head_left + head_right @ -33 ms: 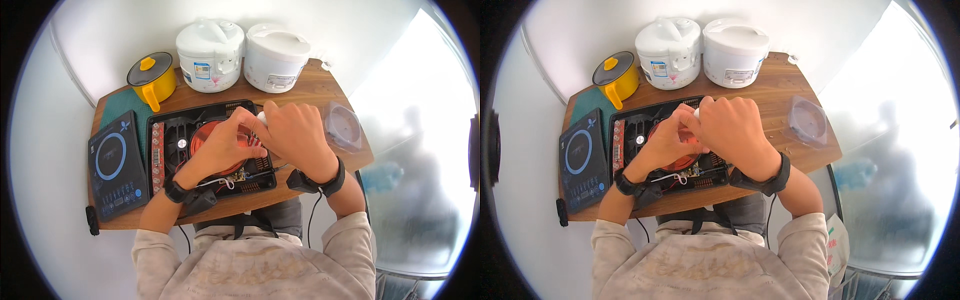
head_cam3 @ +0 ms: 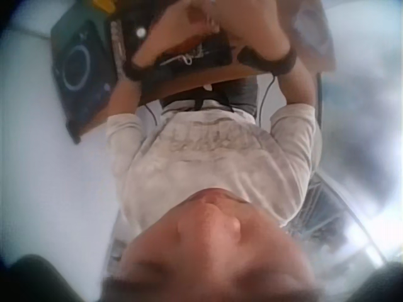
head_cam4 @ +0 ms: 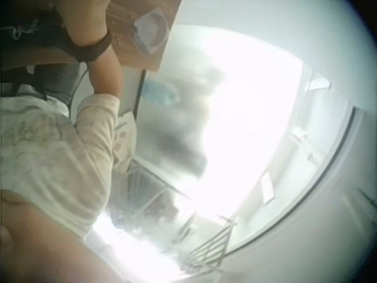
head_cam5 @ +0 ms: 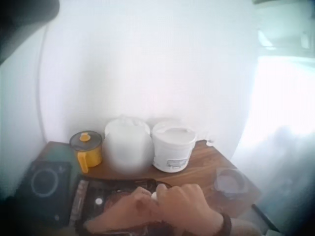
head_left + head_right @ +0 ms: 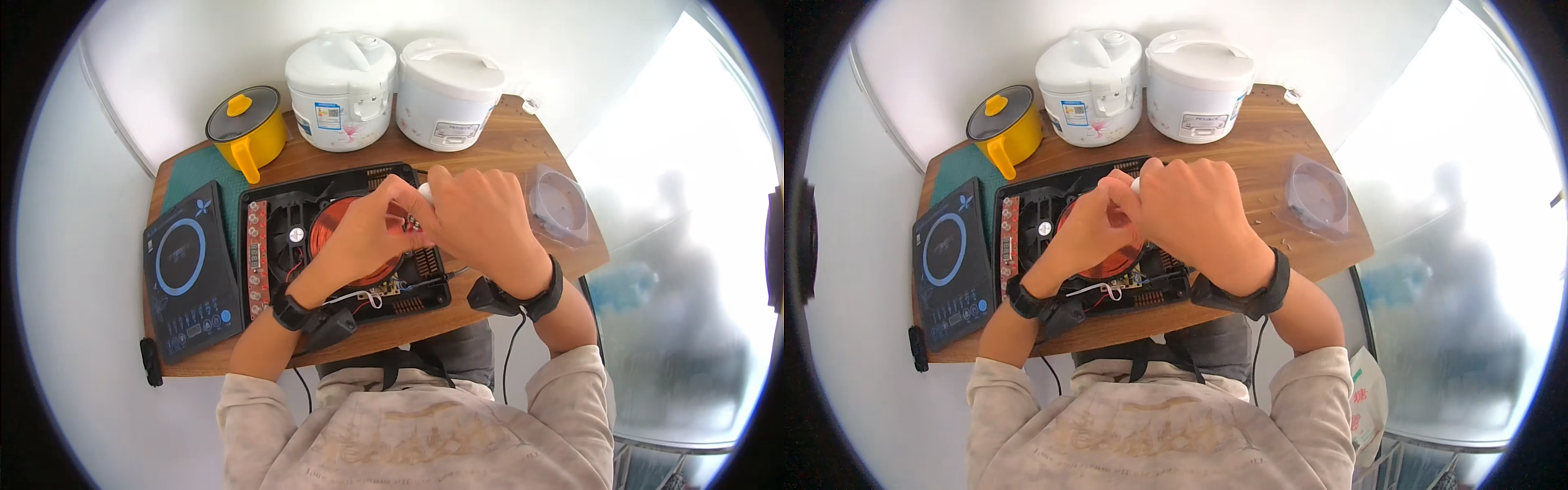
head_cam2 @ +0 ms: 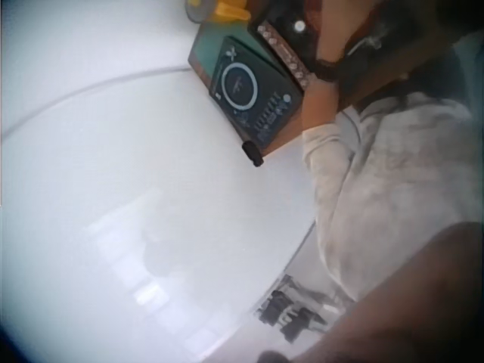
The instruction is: The person assembles an electronic device by positioning a copper coil onto a black plastic housing and securing it with a screwdriver. They then connect wires to a circuit board and tighten the connections.
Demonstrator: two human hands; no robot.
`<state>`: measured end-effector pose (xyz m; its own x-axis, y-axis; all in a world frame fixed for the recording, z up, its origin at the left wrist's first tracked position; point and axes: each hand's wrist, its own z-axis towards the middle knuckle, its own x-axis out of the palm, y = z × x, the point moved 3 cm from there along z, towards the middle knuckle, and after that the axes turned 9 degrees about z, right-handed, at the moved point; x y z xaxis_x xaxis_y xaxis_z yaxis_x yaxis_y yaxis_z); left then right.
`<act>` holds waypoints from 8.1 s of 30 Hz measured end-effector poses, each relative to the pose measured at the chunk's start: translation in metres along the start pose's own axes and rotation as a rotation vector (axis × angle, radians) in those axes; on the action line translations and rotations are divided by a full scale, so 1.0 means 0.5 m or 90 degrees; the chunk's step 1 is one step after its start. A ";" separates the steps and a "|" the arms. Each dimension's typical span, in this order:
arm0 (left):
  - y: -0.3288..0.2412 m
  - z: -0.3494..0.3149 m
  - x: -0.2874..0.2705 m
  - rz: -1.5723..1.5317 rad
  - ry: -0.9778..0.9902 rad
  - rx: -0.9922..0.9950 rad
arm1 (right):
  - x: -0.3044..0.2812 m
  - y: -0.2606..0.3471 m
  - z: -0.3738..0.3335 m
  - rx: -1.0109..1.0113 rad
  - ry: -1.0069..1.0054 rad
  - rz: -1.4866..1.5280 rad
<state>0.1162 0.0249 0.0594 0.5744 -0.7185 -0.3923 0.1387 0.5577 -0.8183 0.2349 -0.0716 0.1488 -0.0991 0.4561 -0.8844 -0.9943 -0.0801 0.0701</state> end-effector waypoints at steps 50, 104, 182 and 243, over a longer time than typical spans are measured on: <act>-0.018 0.007 0.022 -0.078 0.081 -0.217 | -0.032 -0.080 -0.023 -0.156 0.006 0.369; 0.033 -0.018 0.004 -0.015 0.082 -0.157 | 0.011 -0.089 -0.010 -0.226 -0.067 0.430; 0.022 -0.009 -0.003 0.032 0.150 -0.239 | 0.017 -0.088 -0.040 -0.148 -0.030 0.373; 0.097 -0.056 0.027 0.461 0.351 -0.197 | 0.041 -0.098 -0.042 -0.108 -0.029 0.448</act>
<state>0.1080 0.0307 0.0025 -0.0340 -0.3805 -0.9241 -0.3653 0.8654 -0.3429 0.2824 -0.0771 0.1173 -0.7184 0.2824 -0.6357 -0.6752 -0.5030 0.5396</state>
